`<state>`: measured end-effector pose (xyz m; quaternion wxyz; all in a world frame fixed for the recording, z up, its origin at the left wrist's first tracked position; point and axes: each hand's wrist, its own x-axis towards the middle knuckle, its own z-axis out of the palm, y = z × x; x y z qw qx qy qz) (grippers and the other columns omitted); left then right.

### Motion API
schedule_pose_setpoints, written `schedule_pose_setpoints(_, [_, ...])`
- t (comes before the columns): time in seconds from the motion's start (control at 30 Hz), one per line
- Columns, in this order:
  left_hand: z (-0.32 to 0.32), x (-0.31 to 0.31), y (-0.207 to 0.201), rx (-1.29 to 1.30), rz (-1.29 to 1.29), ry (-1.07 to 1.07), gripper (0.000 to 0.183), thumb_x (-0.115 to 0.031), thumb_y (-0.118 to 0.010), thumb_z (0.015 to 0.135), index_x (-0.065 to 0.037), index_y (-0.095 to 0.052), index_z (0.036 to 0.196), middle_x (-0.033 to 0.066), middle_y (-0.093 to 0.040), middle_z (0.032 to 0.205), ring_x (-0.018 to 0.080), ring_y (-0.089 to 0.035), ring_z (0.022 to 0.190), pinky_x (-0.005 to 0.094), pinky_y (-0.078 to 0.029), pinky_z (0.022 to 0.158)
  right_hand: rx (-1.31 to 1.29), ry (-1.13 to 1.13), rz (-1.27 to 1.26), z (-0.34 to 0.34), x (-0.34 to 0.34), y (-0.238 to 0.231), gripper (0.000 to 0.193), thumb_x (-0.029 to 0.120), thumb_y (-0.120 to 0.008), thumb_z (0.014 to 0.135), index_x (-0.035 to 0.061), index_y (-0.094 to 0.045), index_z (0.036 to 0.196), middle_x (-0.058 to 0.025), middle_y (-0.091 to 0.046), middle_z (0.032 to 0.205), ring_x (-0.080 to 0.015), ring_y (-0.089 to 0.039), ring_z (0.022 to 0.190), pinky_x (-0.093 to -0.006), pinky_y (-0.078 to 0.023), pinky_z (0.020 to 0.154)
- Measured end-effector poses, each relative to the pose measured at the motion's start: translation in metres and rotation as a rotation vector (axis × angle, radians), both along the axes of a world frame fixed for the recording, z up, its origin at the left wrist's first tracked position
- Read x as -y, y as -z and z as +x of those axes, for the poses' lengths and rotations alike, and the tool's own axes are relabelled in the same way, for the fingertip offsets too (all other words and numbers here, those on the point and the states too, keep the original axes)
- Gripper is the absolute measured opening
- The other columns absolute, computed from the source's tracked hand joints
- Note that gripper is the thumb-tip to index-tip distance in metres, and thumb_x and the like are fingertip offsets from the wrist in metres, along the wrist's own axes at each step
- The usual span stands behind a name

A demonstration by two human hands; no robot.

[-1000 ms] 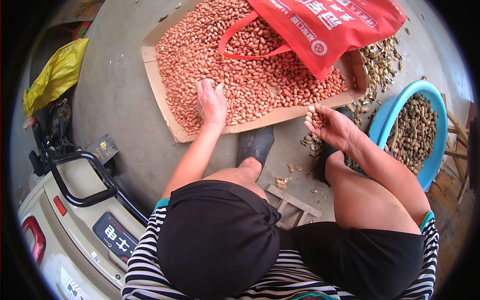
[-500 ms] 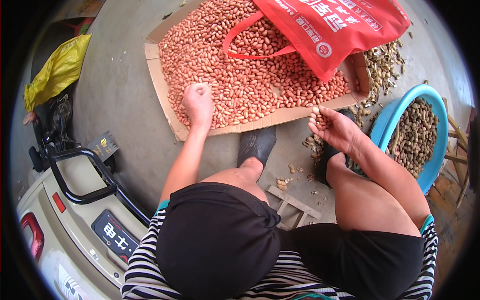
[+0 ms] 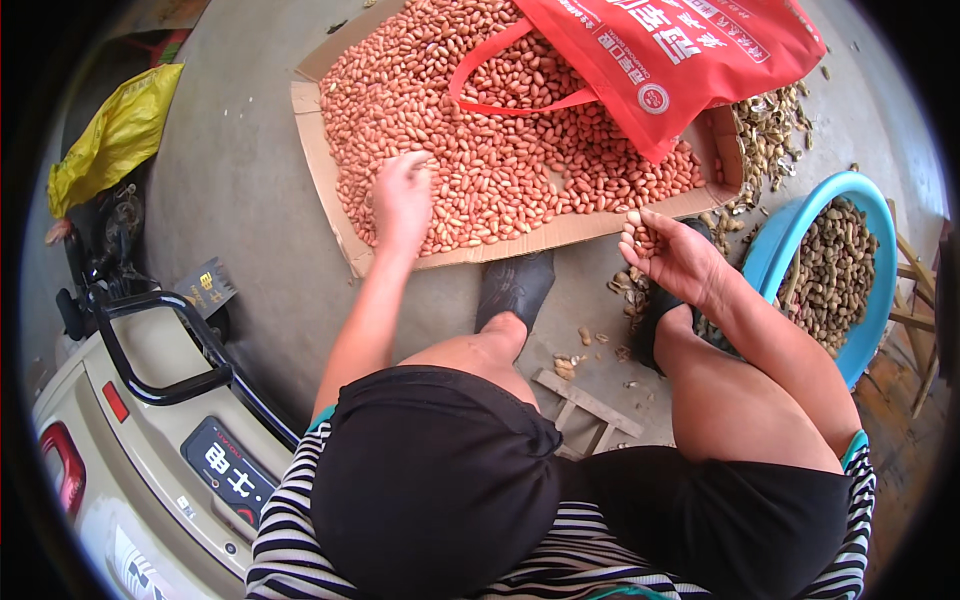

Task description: The person adjusts a cardboard box containing peanut kernels, sorts through the kernels by hand, and shells peanuts by hand.

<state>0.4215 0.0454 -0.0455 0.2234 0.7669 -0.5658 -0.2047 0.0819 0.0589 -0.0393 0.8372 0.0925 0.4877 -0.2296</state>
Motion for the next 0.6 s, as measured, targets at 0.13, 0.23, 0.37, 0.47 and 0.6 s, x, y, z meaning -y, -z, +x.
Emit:
schedule_pose_setpoints(0.13, [-0.036, 0.004, 0.043, 0.147, -0.059, 0.157, 0.019, 0.0, -0.06, 0.073, 0.002, -0.057, 0.092, 0.0161, -0.055, 0.086, 0.0285, -0.056, 0.08, 0.0363, -0.046, 0.077, 0.007, -0.01, 0.008, 0.008, -0.002, 0.002, 0.024, 0.019, -0.042, 0.095, -0.0014, -0.054, 0.101, -0.0071, -0.057, 0.087, -0.0163, -0.058, 0.081, -0.031, -0.053, 0.079])
schedule_pose_setpoints(0.23, [-0.073, 0.008, 0.062, -0.493, 0.132, 0.179, 0.031, 0.007, -0.054, 0.073, 0.003, -0.053, 0.103, 0.015, -0.054, 0.093, 0.0225, -0.058, 0.077, 0.0313, -0.05, 0.069, 0.02, -0.015, 0.013, 0.007, -0.003, 0.004, 0.024, 0.019, -0.042, 0.095, -0.0013, -0.054, 0.101, -0.0072, -0.058, 0.088, -0.0165, -0.058, 0.081, -0.0313, -0.053, 0.079])
schedule_pose_setpoints(0.37, [-0.112, -0.002, 0.032, -0.497, -0.006, 0.371, 0.031, 0.007, -0.052, 0.076, 0.001, -0.054, 0.107, 0.0104, -0.055, 0.09, 0.0146, -0.058, 0.07, 0.0238, -0.05, 0.062, -0.014, -0.004, 0.007, 0.001, -0.002, 0.001, 0.024, 0.019, -0.041, 0.095, -0.0006, -0.054, 0.101, -0.0071, -0.058, 0.089, -0.0166, -0.058, 0.081, -0.0313, -0.053, 0.079])
schedule_pose_setpoints(0.47, [-0.093, -0.015, 0.032, -0.38, 0.024, 0.298, 0.028, 0.005, -0.052, 0.078, 0.0, -0.056, 0.105, 0.008, -0.057, 0.088, 0.0116, -0.057, 0.069, 0.0239, -0.049, 0.063, -0.015, -0.004, 0.01, 0.003, -0.001, 0.0, 0.024, 0.019, -0.041, 0.095, -0.0002, -0.054, 0.101, -0.0069, -0.058, 0.089, -0.0164, -0.058, 0.082, -0.0311, -0.052, 0.08])
schedule_pose_setpoints(0.6, [-0.046, -0.022, 0.047, -0.156, 0.023, 0.053, 0.016, 0.002, -0.055, 0.077, -0.001, -0.062, 0.092, 0.006, -0.059, 0.08, 0.0111, -0.056, 0.065, 0.0247, -0.047, 0.06, 0.005, -0.012, 0.002, 0.004, -0.001, 0.001, 0.024, 0.019, -0.042, 0.095, -0.0003, -0.054, 0.101, -0.0068, -0.058, 0.088, -0.0163, -0.058, 0.082, -0.0309, -0.052, 0.08])
